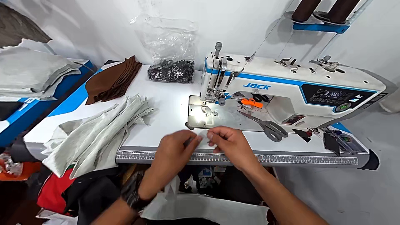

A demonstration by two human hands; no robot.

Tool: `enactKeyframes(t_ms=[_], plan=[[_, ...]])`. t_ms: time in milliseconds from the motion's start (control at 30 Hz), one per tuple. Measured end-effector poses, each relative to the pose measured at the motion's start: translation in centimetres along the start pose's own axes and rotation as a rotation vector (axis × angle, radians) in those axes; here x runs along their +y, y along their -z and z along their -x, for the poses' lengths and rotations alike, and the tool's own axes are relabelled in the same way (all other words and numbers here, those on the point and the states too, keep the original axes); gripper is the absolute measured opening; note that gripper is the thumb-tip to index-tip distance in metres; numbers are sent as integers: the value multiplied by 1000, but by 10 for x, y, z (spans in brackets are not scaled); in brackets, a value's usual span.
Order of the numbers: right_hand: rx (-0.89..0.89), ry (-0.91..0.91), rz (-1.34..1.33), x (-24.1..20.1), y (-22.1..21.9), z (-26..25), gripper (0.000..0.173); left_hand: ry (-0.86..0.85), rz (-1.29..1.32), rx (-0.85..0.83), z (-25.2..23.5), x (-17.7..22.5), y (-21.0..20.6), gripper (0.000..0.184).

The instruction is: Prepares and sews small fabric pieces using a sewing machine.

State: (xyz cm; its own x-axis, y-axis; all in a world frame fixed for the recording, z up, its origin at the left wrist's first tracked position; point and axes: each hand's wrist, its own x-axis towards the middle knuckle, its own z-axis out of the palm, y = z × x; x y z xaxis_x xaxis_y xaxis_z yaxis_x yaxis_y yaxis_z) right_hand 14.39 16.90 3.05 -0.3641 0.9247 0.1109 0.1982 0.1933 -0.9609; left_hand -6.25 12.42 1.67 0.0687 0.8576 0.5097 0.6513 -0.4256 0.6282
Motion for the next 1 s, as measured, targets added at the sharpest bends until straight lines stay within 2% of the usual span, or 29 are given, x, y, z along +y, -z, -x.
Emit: enactKeyframes(t_ms=[133,300,400,533,633,767,900,1000], plan=[[201,138,405,54,14,-68,16,107,-121,-210,-68,-39,-29,17],[170,144,738,88,29,-119,25,199,-313,-327,-102,-62,-61,26],[99,100,783,91,35,-132,32,175,-361,-361,-108,-67,-65,19],[43,57,786,91,39,-141,29,55,-337,-307,-106,-81,-65,5],[76,98,841,98,37,-140,30,-11,-342,-249,-104,-90,-67,10],[103,109,858,104,37,-137,30,-21,-369,-209,-105,-92,-70,13],[106,104,879,102,36,-136,37,-33,-354,-178,-104,-95,-69,15],[110,85,873,103,36,-135,34,-28,-340,-179,-102,-95,-69,15]])
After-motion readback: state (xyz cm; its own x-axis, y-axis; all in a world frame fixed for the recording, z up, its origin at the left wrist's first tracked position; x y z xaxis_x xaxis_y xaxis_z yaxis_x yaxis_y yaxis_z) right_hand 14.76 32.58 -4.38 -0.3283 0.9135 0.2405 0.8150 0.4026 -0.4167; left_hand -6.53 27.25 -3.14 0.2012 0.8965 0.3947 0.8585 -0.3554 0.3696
